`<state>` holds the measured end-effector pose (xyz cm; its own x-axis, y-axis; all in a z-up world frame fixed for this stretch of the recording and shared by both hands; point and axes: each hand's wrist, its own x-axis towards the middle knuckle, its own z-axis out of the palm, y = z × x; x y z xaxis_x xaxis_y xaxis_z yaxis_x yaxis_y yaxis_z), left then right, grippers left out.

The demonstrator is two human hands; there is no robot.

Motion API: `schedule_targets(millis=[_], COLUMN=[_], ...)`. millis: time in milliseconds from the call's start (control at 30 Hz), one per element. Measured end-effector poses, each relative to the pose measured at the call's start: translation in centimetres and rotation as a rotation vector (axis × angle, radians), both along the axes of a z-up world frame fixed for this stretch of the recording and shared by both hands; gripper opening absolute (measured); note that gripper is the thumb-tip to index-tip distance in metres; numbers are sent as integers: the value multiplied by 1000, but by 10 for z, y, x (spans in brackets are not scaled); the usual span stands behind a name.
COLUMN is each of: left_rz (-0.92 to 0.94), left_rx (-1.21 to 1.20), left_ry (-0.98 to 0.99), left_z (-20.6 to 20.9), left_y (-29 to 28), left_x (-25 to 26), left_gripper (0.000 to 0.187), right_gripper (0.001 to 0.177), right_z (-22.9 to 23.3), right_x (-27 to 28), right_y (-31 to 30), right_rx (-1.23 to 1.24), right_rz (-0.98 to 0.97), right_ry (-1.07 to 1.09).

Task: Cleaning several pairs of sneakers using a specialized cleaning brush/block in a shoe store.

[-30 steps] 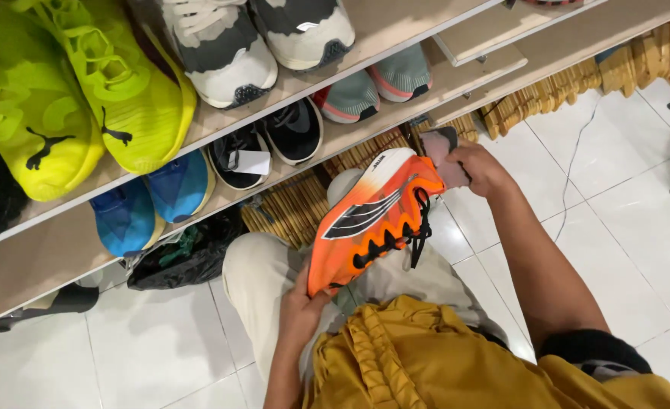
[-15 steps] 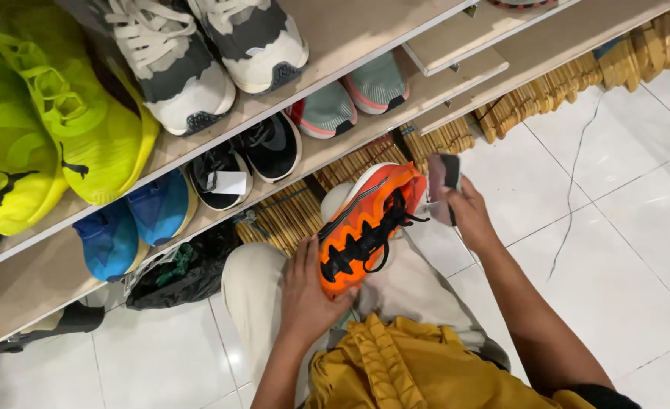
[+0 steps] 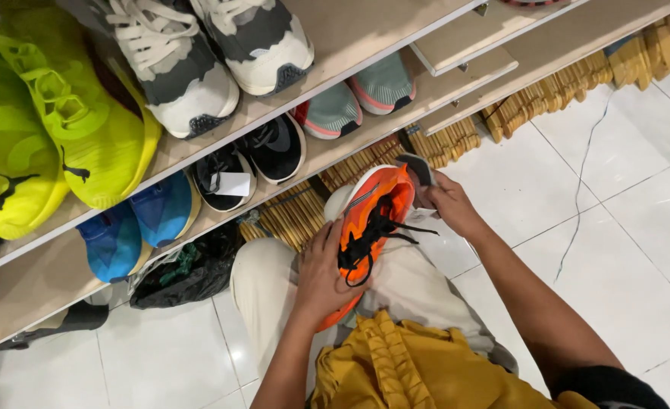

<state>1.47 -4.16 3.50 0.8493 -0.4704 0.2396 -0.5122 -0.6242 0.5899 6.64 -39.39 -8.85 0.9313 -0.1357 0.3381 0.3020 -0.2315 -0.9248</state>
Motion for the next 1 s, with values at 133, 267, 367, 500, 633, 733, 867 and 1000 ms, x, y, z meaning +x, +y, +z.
schedule_targets(millis=[133,267,367,500,633,733,867,1000], left_rz=[-17,45,-58,-180,-268,-173,-48,-90], left_rx=[-226,-834,-1327,-1671,-1734,-1733,-1742,-1777], left_ry=[176,812,1163,1432,1478,1547,1577,1583], left_z=[-27,-57,-129,-118,-120,-125,-147,-151], left_y=[16,42,53,32,13,2,-6,-5], left_x=[16,24,26,4,0,2,17,13], left_gripper=[111,92,71,63,61,58,53,50], right_gripper=[38,49,55,52,57,52,60,66], right_z=[5,16,40,86,110,105,103,125], right_x=[-10,-32,-61,-99,-124,-132,-101,-103], right_y=[7,15,55,108,132,139,122,141], right_rx=[10,142,160,11,-487,-789,-916,-749], right_rz=[107,-30,-69,66,127,337,278,140], right_ry=[521,436,423,16,-514,-740,-623,-477])
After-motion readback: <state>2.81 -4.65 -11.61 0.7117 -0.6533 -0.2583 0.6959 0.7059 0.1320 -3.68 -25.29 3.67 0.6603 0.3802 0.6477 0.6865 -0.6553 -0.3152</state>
